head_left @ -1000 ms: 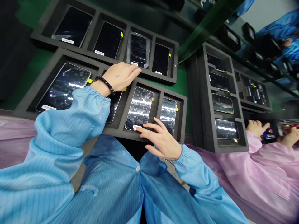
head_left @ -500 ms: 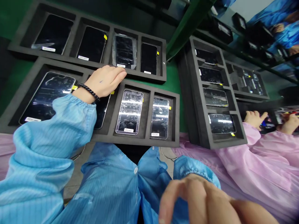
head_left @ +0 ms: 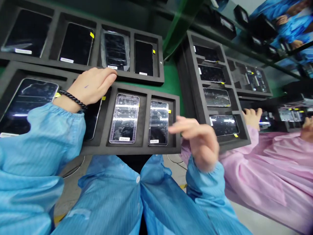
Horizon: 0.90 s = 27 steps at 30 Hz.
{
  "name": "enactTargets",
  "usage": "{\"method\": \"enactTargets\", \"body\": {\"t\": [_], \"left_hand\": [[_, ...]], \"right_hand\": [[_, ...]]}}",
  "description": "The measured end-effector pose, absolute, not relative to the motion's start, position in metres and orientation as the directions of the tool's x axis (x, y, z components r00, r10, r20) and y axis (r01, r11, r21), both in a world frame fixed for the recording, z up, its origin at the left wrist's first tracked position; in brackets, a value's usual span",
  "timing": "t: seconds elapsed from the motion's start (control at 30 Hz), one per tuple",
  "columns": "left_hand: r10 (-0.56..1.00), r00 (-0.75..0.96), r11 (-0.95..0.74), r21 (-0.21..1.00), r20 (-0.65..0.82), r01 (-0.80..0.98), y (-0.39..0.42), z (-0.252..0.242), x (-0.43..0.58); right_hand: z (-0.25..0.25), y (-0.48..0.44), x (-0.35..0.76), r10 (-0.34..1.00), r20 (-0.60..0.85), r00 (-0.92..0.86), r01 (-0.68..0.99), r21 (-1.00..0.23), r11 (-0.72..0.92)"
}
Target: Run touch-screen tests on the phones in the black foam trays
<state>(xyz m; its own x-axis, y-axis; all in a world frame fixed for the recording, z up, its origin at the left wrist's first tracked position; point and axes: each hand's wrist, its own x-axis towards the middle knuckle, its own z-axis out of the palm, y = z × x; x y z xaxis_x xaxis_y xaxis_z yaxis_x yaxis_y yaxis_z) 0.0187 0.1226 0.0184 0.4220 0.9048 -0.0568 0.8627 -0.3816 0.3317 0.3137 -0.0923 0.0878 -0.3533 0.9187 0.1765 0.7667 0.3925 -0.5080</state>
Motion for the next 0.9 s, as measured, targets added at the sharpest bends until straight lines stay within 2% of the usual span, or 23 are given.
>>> {"method": "enactTargets", "body": {"t": [0.03,0.07,0.17,0.27,0.47,0.63,0.9], "left_hand": [[0.906,0.42,-0.379,0.329,-0.059,0.865,0.123,0.019,0.019],[0.906,0.42,-0.379,0.327,-0.063,0.866,0.122,0.019,0.019],[0.908,0.412,-0.37,0.321,-0.073,0.872,0.121,0.021,0.02],[0.908,0.413,-0.37,0.327,-0.071,0.869,0.12,0.022,0.02],[0.908,0.412,-0.367,0.33,-0.078,0.87,0.122,0.02,0.02],[0.905,0.416,-0.369,0.325,-0.086,0.871,0.122,0.021,0.019],[0.91,0.41,-0.367,0.338,-0.066,0.867,0.123,0.018,0.02]], "right_hand": [[0.08,-0.076,0.315,0.93,0.208,-0.302,0.744,-0.558,0.367],[0.071,-0.061,0.316,0.934,0.238,-0.267,0.75,-0.557,0.357],[0.045,-0.027,0.317,0.931,0.218,-0.295,0.84,-0.406,0.361],[0.031,-0.011,0.313,0.92,0.16,-0.357,0.846,-0.363,0.391],[0.031,-0.001,0.298,0.898,0.085,-0.431,0.831,-0.35,0.432],[0.034,-0.002,0.299,0.892,0.072,-0.446,0.853,-0.269,0.448],[0.035,-0.018,0.328,0.947,0.115,-0.299,0.92,-0.229,0.318]]}}
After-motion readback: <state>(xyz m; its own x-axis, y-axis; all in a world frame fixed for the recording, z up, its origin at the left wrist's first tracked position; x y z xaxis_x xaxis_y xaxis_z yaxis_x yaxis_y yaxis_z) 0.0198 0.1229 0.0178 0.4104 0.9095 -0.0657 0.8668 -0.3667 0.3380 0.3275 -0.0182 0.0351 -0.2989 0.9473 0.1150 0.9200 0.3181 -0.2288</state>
